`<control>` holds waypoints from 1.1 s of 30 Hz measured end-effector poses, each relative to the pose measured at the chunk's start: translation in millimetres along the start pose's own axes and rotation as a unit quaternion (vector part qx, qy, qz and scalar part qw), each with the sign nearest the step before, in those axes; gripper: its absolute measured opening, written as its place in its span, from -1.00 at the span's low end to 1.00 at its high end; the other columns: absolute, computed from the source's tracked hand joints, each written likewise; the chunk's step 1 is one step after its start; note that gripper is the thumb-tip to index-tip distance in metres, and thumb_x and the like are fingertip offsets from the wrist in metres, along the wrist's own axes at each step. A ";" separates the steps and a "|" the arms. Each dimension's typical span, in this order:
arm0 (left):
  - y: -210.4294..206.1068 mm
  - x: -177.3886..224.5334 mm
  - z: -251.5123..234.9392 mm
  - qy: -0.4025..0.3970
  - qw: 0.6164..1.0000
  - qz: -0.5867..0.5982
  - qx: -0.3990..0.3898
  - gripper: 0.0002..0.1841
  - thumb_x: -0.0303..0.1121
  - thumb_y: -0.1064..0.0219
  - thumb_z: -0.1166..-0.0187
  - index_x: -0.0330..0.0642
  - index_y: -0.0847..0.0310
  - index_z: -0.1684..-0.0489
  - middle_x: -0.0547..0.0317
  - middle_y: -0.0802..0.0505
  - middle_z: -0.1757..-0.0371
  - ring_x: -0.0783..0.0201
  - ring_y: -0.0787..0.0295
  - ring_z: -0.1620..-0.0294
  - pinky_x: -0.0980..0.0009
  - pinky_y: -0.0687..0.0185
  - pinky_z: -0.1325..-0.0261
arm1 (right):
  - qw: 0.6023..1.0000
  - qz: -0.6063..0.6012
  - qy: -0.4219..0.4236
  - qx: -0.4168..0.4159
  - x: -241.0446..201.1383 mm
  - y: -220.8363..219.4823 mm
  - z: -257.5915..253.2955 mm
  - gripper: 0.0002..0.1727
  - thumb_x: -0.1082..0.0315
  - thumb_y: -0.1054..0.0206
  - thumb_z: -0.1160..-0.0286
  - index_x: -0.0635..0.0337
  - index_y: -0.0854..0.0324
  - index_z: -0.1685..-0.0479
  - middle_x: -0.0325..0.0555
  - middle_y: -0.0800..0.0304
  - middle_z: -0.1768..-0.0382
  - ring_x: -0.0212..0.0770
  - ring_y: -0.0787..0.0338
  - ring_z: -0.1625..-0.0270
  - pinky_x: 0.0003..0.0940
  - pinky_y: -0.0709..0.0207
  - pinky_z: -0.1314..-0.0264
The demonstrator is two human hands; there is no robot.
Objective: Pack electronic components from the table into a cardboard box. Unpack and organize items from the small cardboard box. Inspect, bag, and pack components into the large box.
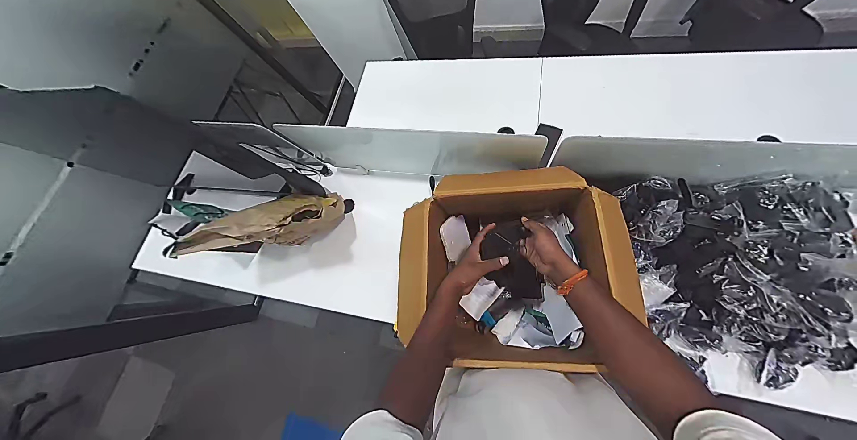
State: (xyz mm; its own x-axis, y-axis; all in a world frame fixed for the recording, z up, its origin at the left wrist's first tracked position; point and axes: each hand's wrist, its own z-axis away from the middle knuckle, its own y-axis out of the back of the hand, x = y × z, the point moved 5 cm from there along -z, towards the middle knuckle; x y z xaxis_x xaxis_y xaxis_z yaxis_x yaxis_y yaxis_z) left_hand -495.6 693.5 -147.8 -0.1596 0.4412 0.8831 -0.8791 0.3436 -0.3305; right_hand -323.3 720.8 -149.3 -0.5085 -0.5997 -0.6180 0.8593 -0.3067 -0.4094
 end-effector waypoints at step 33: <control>-222.4 66.8 -46.7 -0.119 0.992 -0.017 -0.044 -0.21 -0.46 -0.34 -0.63 -0.22 0.04 -0.85 -0.18 -0.52 -0.66 -0.03 -0.67 -0.50 0.05 -0.66 -0.52 | 0.897 -0.272 0.331 0.106 -88.8 158.1 138.3 -0.26 -0.29 0.37 -0.79 0.07 -0.43 -0.46 0.08 -0.80 -0.11 0.01 -0.85 -0.09 0.05 -0.78 -0.08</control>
State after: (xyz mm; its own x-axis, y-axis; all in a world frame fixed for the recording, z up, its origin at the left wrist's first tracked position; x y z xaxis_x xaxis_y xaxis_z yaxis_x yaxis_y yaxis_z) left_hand -289.8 685.2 -30.9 -0.2424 0.2232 0.9441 -0.8445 0.4304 -0.3186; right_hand -134.5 623.3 -66.3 -0.7178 0.2303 -0.6571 0.4297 -0.5961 -0.6783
